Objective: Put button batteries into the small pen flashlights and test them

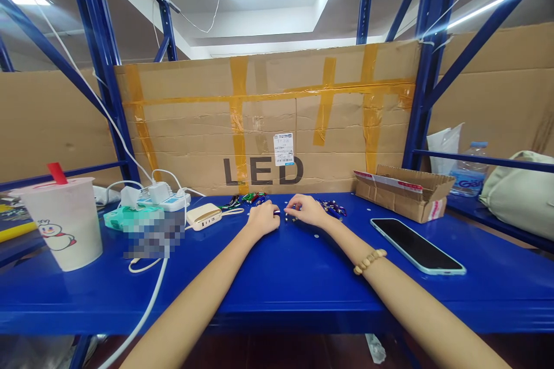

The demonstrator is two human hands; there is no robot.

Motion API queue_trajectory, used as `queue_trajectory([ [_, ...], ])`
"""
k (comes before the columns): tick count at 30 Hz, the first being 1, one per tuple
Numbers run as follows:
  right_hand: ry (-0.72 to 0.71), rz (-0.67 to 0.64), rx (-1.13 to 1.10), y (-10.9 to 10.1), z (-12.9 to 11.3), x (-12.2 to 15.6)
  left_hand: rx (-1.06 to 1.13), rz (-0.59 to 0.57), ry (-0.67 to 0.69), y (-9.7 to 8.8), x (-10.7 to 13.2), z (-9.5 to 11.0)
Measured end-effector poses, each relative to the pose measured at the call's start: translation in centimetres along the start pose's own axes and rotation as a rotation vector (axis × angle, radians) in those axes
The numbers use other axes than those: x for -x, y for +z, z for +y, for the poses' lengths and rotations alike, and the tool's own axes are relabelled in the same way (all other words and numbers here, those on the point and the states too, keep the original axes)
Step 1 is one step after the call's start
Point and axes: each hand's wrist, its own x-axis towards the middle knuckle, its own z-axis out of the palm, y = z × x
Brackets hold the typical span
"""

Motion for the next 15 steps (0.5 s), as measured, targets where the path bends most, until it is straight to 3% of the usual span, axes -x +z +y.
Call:
queue_trajectory([
  [3,-0.138,-0.111,-0.052,0.7,-0.1,0.0,0.001,-0.029,-0.016,0.1,0.0,0.0],
  [6,-0.171,-0.211,-0.068,1.1,0.1,-0.2,0.038,-0.019,0.008,0.3,0.0,-0.1],
  [10,-0.094,-0.303,-0.067,0.9,0.8,-0.6,0.188,0.03,0.04,0.8,-0.3,0.0],
  [15,0.081,-0.214,0.196,0.1,1.6,-0.5,0.601,0.035,-0.019,1.8,-1.0,0.9],
])
